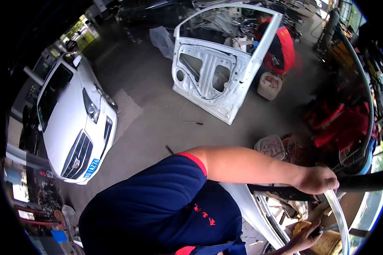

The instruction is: The person removes a rubber weather stripping from a white car door frame using a flathead screwdriver. They then use the screwdriver to scrape and clean the metal channel of the door frame where the seal was attached.

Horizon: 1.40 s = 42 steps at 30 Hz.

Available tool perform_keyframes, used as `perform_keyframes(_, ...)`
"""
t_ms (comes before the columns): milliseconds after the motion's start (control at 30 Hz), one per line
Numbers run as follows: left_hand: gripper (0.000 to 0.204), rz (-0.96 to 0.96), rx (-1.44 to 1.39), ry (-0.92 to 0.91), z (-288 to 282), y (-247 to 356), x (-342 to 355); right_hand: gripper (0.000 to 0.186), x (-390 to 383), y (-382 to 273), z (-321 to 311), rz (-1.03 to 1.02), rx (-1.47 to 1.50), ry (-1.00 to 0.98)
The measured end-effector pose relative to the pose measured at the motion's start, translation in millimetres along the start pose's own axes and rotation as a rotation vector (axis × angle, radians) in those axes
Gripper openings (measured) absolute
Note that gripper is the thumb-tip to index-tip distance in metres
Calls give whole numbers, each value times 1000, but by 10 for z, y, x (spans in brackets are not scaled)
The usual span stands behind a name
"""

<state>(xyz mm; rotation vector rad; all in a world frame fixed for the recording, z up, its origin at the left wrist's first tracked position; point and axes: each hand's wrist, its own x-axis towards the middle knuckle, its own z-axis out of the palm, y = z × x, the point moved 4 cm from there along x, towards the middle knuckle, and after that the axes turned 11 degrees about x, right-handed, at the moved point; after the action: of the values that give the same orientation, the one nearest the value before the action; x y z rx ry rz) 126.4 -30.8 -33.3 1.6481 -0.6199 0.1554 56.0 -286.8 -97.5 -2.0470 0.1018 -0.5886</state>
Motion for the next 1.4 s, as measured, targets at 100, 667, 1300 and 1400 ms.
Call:
perform_keyframes(100,43,66,108,-28,-207,-13,-68,26,-160,-282,276,-93,202,77)
perform_keyframes(667,55,-318,-391,-211,-372,31,-141,16,811,-401,-224,-441,-205,-305)
perform_keyframes(1300,60,-311,-396,-248,-309,-75,-30,44,596,160,-379,-127,1402,-49)
perform_keyframes(1400,60,-337,-411,-223,-336,-43,-103,33,584,221,149,56,2008,102)
